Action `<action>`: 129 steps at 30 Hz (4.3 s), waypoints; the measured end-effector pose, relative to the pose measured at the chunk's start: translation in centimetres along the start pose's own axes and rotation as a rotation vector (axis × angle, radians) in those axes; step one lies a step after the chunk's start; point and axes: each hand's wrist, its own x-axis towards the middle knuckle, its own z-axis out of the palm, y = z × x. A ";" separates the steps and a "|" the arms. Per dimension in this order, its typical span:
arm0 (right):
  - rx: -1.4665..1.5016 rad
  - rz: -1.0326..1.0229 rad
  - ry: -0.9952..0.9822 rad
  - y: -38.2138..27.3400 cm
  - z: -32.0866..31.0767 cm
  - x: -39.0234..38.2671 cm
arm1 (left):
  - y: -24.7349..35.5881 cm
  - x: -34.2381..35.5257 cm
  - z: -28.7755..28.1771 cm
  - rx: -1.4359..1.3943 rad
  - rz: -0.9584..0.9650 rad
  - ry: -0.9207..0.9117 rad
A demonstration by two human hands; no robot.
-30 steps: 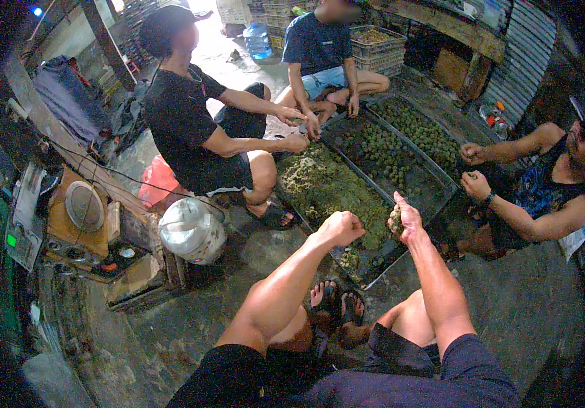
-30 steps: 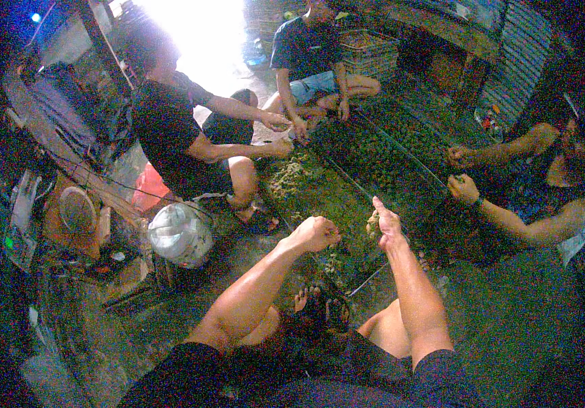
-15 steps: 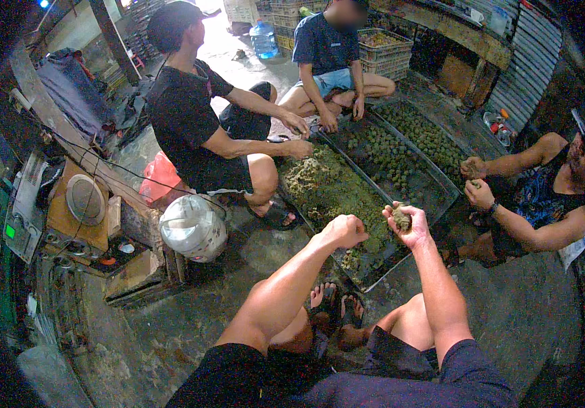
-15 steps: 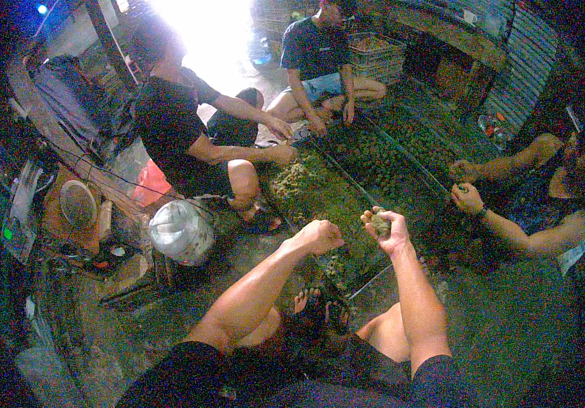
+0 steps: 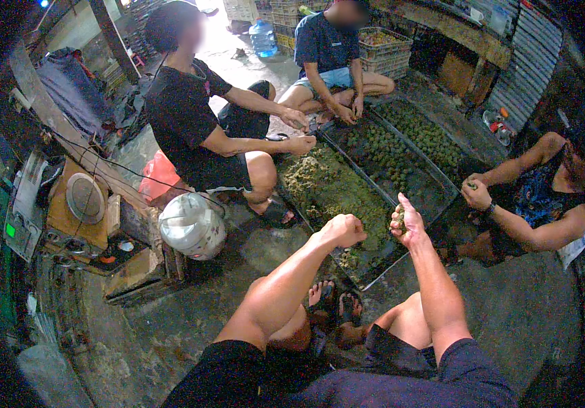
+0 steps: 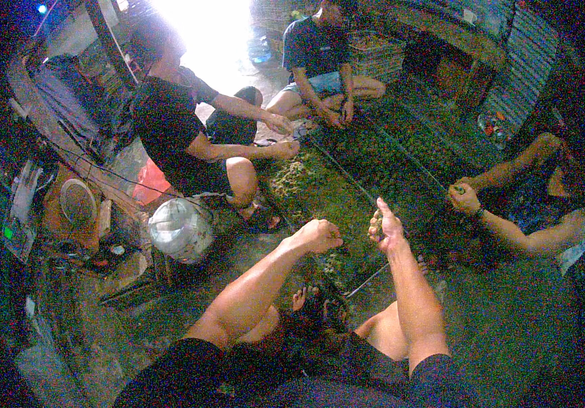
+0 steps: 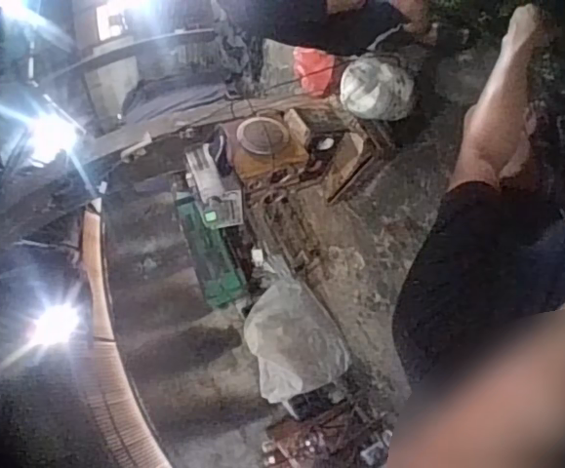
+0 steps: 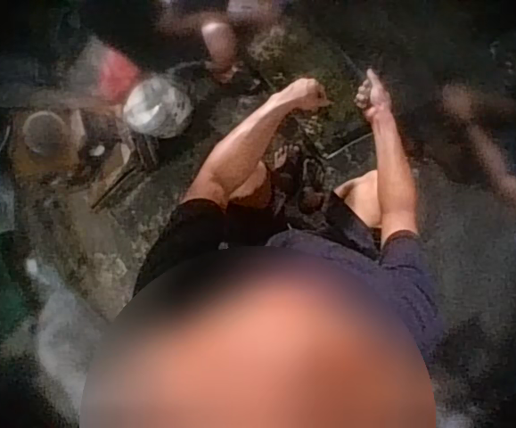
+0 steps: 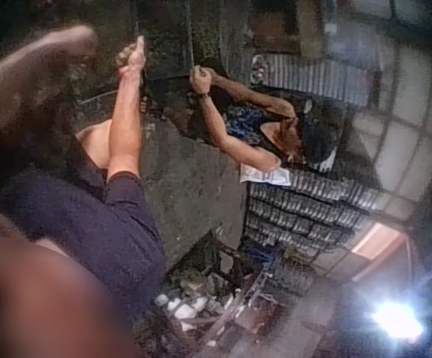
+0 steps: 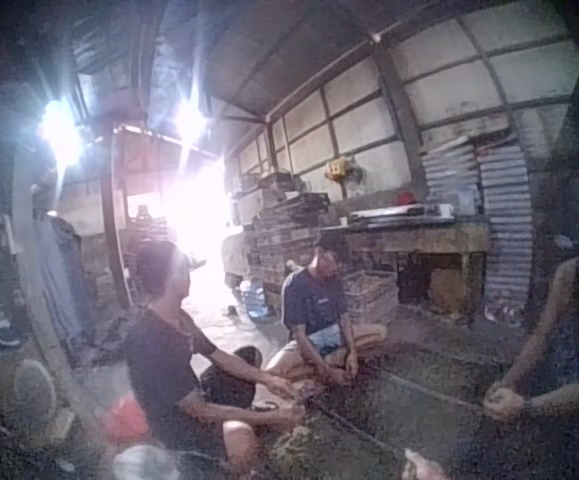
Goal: The person sits on the floor and repeatedly scoops green dough from a tray, rolls it into small balls, and places them into a second tray. The person works alongside several others performing the same task.
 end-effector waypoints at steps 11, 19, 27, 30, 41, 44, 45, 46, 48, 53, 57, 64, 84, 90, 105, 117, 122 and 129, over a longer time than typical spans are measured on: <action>0.315 0.060 -0.225 0.3 -1.3 0.0 | -0.6 -0.2 0.6 -0.002 0.050 0.005; 0.175 0.093 -0.334 -0.2 -2.6 0.8 | -0.6 0.5 1.3 0.089 0.081 0.061; 0.160 0.061 -0.177 0.4 -1.6 1.1 | -0.1 0.3 0.9 0.096 0.045 0.020; 0.121 0.047 -0.167 0.5 -1.0 0.7 | -0.5 0.0 0.7 0.079 0.037 -0.019; 0.181 0.007 -0.215 0.7 -0.7 0.5 | -0.4 0.0 0.5 0.073 -0.006 -0.010; 0.165 -0.036 -0.262 0.4 0.0 -0.1 | -0.7 0.1 0.7 0.083 0.004 0.003; 0.145 -0.066 -0.261 0.3 0.0 -0.2 | -0.8 0.1 0.8 0.076 0.008 0.010; 0.174 -0.044 -0.304 0.1 -0.5 0.2 | -0.5 0.2 0.7 0.070 0.017 0.019; 0.310 0.027 -0.238 0.3 -1.7 0.7 | -0.1 0.4 0.6 0.039 0.030 0.026; 0.393 0.084 -0.307 0.0 -0.9 -0.3 | -0.2 0.4 0.7 0.048 0.058 0.034; 0.332 -0.007 -0.097 -0.3 -0.8 -0.3 | 0.3 0.3 0.4 -0.002 0.057 0.056; 0.353 0.040 -0.159 -0.6 -0.4 -0.9 | 0.6 0.7 0.3 -0.009 0.094 0.091; 0.037 -0.097 -0.052 0.0 -0.4 -0.8 | 1.1 1.3 0.2 -0.074 0.040 0.103; -0.029 -0.142 -0.276 0.1 -0.2 -0.9 | 0.9 0.9 0.3 -0.082 0.028 0.132; -0.488 -0.453 -0.015 0.8 2.1 -2.4 | 1.5 1.9 0.4 -0.891 -0.356 -0.045; -0.979 -0.821 -0.323 0.3 3.0 -5.5 | 1.2 2.4 1.2 -1.424 -0.318 0.066; -0.988 -0.933 -0.246 0.7 2.1 -4.4 | 2.6 2.1 0.6 -1.328 -0.290 0.109; -0.893 -0.999 -0.197 1.1 3.4 -4.8 | 0.6 3.3 2.0 -1.270 -0.186 0.228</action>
